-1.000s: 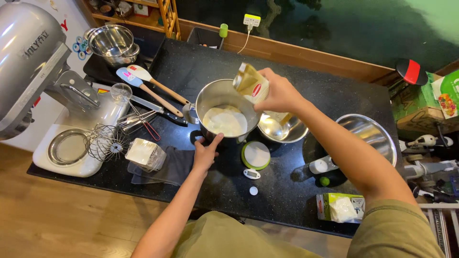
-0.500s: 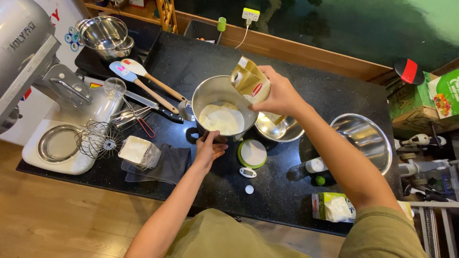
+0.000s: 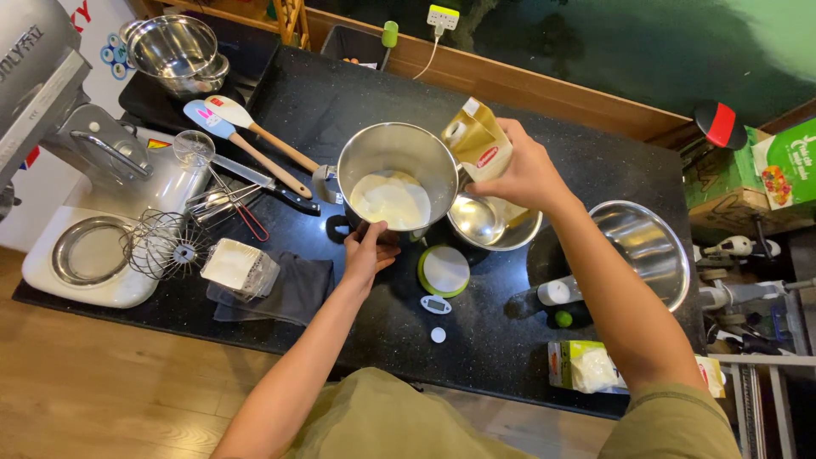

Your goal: Measuring and pouring liquid and solid ingredients into mixing bowls using a scale and a knife to open packages.

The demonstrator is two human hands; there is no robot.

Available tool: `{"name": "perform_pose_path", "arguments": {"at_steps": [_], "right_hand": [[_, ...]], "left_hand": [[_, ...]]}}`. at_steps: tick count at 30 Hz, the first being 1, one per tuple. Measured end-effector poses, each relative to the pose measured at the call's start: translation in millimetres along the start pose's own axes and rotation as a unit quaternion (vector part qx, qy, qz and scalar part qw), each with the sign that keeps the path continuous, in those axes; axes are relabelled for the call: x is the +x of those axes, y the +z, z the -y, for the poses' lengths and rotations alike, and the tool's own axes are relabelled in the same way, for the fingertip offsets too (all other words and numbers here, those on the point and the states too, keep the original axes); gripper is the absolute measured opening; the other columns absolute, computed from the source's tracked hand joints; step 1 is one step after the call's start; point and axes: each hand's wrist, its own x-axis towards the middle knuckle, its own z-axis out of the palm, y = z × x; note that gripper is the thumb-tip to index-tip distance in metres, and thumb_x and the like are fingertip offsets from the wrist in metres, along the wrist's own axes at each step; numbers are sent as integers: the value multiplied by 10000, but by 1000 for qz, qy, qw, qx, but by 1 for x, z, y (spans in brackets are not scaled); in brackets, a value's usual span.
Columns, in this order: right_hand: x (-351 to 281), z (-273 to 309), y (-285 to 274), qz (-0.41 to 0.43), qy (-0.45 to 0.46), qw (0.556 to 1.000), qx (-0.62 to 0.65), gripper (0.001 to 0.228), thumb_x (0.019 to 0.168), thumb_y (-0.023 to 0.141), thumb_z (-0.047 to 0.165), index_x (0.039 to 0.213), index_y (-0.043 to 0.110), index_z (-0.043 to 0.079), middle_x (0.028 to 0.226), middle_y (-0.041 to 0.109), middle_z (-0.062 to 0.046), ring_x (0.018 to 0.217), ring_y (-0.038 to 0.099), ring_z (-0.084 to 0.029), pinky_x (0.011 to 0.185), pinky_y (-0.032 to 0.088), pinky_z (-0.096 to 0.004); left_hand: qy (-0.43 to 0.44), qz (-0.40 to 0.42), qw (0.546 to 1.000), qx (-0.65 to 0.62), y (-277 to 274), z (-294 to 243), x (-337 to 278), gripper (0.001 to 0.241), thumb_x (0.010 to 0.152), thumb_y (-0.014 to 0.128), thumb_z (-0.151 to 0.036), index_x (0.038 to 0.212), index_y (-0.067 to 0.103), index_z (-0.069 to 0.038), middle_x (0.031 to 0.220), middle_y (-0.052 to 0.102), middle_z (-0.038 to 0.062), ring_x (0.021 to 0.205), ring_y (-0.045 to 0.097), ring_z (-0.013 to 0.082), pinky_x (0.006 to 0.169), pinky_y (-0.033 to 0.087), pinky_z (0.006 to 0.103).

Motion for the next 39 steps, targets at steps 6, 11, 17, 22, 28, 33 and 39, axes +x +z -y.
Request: {"name": "perform_pose_path", "arguments": {"at_steps": [6, 11, 17, 22, 28, 33, 39], "right_hand": [[-24, -37, -6, -46, 88, 995, -11, 1035, 595, 967, 375, 1395, 408, 32, 1205, 708, -178, 1120, 712, -293, 943, 548, -375], [-50, -49, -12, -64, 207, 972, -87, 1065, 570, 957, 416, 1367, 373, 18, 1126, 721, -213, 1034, 730, -327, 895, 570, -400], [-86, -59, -4, -95, 263, 956, -86, 1031, 574, 971, 440, 1307, 390, 6, 1116, 703, -237, 1018, 717, -350, 889, 569, -406], [-118, -68, 12, -122, 225, 966, -44, 1015, 560, 979, 448, 1267, 402, 4, 1176, 680, -212, 1064, 713, -306, 909, 571, -387], [-173, -62, 46, -182, 170, 963, 99, 1034, 571, 995, 363, 1317, 361, 31, 1267, 615, -145, 1163, 653, -238, 1009, 550, -392], [-226, -76, 99, -301, 75, 931, 193, 1004, 610, 1016, 196, 1367, 371, 61, 1296, 524, -86, 1218, 591, -205, 1061, 525, -382], [-269, -46, 120, -313, 230, 916, 102, 971, 552, 1001, 205, 1336, 447, 57, 1210, 628, -115, 1106, 631, -214, 950, 541, -367]], "left_hand": [[0, -67, 997, -29, 11, 3, 26, 901, 784, 755, -450, 1423, 237, -82, 1123, 672, 186, 806, 737, 276, 714, 591, 417], [17, -100, 995, -17, 16, -3, 54, 869, 796, 754, -477, 1396, 262, -86, 1092, 670, 152, 771, 738, 264, 692, 596, 407], [64, -95, 993, -21, 24, -12, 80, 895, 811, 760, -535, 1388, 269, -57, 945, 702, 138, 694, 711, 236, 615, 560, 376], [83, -96, 992, 4, 28, -19, 95, 930, 828, 731, -606, 1363, 222, -41, 946, 705, 144, 700, 718, 230, 602, 575, 336], [80, -108, 987, 90, 39, 7, 80, 911, 816, 639, -702, 1323, 326, -12, 994, 685, 128, 736, 714, 221, 577, 565, 375], [68, 62, 970, 225, 59, 93, 98, 691, 841, 801, -559, 1144, 688, 51, 970, 754, 123, 842, 701, 179, 741, 566, 317], [17, 91, 982, 164, 94, 150, 152, 423, 873, 805, -261, 1098, 664, 68, 919, 750, 124, 754, 713, 177, 676, 580, 299]]}}
